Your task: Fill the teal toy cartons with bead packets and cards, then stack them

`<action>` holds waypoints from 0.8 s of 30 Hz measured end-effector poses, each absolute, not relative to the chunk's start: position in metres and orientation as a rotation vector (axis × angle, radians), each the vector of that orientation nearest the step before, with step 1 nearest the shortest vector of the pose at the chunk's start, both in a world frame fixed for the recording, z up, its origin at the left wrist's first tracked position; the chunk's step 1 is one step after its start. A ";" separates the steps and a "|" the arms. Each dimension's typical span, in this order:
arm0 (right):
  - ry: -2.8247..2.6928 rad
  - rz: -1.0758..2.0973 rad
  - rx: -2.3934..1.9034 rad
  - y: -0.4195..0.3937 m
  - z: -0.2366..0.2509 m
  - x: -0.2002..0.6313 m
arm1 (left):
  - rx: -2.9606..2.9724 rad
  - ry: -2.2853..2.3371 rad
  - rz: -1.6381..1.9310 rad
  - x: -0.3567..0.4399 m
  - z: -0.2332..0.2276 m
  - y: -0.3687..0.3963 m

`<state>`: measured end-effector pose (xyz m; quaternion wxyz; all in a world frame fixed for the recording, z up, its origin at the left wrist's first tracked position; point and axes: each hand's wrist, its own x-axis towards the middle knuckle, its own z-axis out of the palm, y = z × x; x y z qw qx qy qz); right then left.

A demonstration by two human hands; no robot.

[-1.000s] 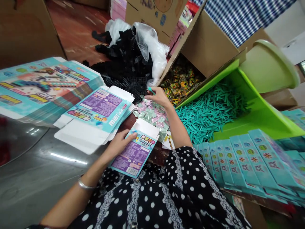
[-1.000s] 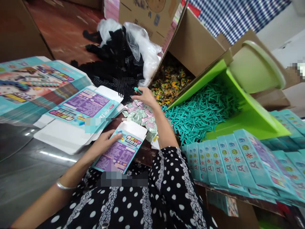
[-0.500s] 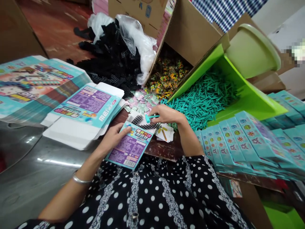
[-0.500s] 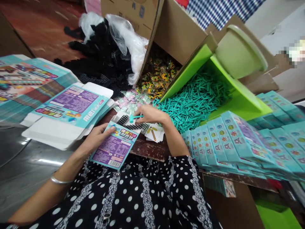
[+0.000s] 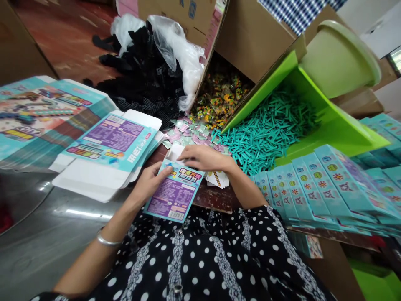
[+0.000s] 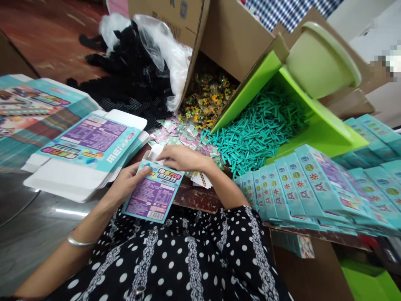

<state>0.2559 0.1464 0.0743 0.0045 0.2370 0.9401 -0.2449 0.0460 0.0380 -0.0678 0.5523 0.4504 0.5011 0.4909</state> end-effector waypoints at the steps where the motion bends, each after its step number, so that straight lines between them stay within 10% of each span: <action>1: 2.996 -0.801 0.838 0.160 0.074 0.261 | 1.051 1.189 1.167 0.047 -0.069 0.040; 7: 2.717 -0.103 1.887 0.269 0.049 0.281 | 0.893 1.181 1.142 0.051 -0.079 0.049; 24: 2.450 0.161 1.904 0.391 0.022 0.244 | 1.038 1.227 1.140 0.050 -0.093 0.049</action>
